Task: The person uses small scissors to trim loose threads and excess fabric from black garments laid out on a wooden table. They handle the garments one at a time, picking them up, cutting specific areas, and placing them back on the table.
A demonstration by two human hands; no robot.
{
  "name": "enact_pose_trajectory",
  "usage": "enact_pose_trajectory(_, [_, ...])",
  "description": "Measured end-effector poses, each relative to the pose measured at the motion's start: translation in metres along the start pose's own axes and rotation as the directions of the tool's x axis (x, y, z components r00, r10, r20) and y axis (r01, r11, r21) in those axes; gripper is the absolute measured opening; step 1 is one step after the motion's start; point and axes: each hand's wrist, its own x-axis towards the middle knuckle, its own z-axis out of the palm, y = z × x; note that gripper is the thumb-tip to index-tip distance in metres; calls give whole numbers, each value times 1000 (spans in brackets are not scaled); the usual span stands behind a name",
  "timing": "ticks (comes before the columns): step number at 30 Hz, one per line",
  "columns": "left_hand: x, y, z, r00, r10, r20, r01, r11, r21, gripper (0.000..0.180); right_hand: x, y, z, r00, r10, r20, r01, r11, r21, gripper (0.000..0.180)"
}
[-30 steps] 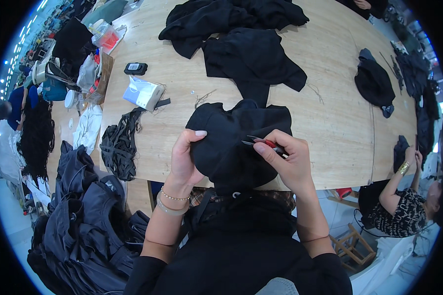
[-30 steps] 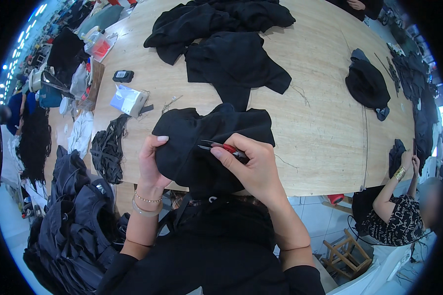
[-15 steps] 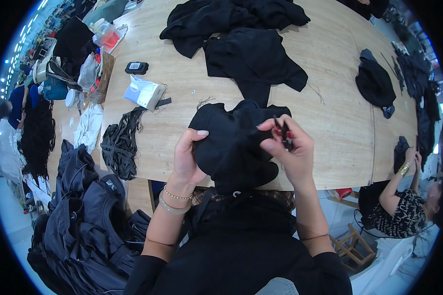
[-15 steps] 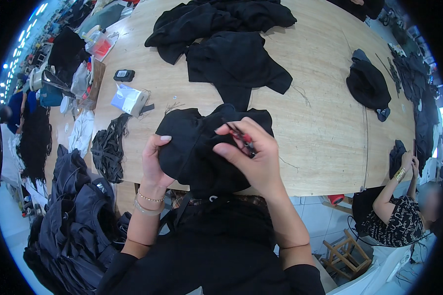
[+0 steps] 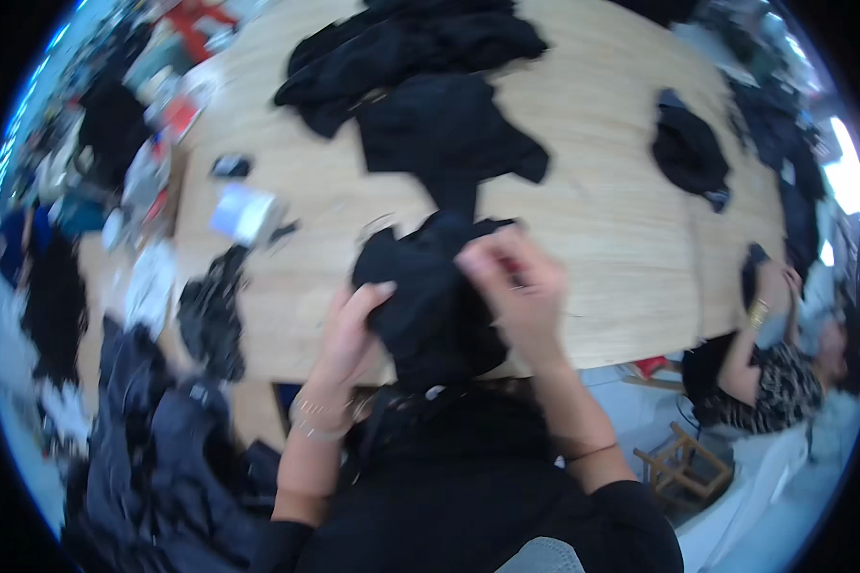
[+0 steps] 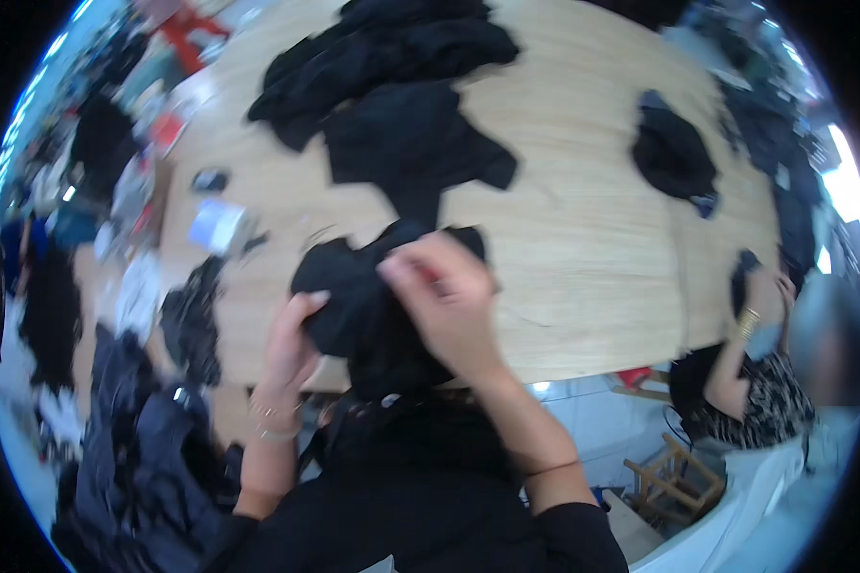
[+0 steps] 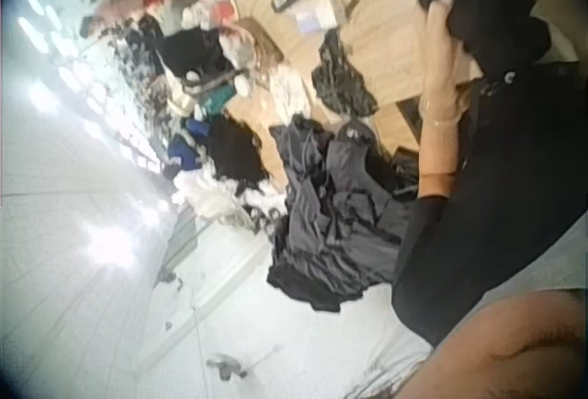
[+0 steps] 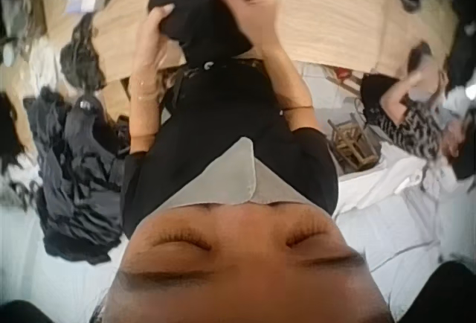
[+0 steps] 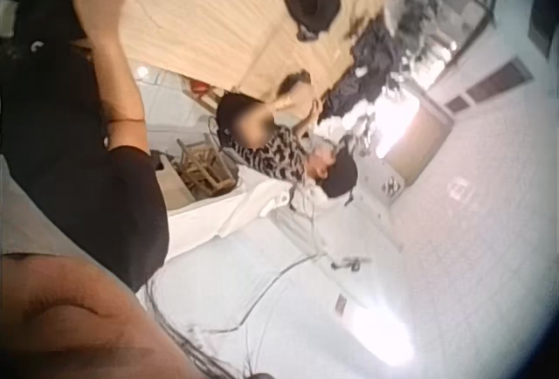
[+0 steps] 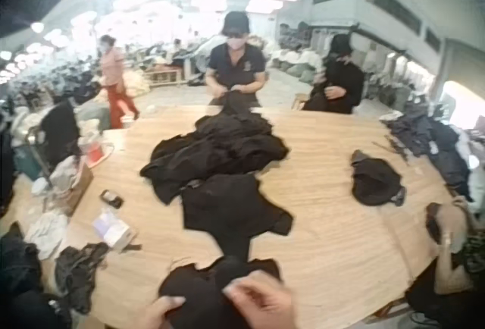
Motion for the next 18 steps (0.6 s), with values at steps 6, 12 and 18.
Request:
enact_pose_trajectory(6, [-4, 13, -4, 827, 562, -7, -154, 238, 959, 51, 3, 24, 24, 959, -204, 196, 213, 977, -26, 11])
enact_pose_trajectory(12, [0, 13, 13, 877, 304, 373, -466, 346, 814, 14, -13, 24, 20, 967, -189, 169, 198, 979, -43, 12])
enact_pose_trajectory(18, [6, -7, 5, 898, 296, 326, -431, 438, 789, 7, -22, 27, 11, 972, -123, 198, 143, 986, -90, 15])
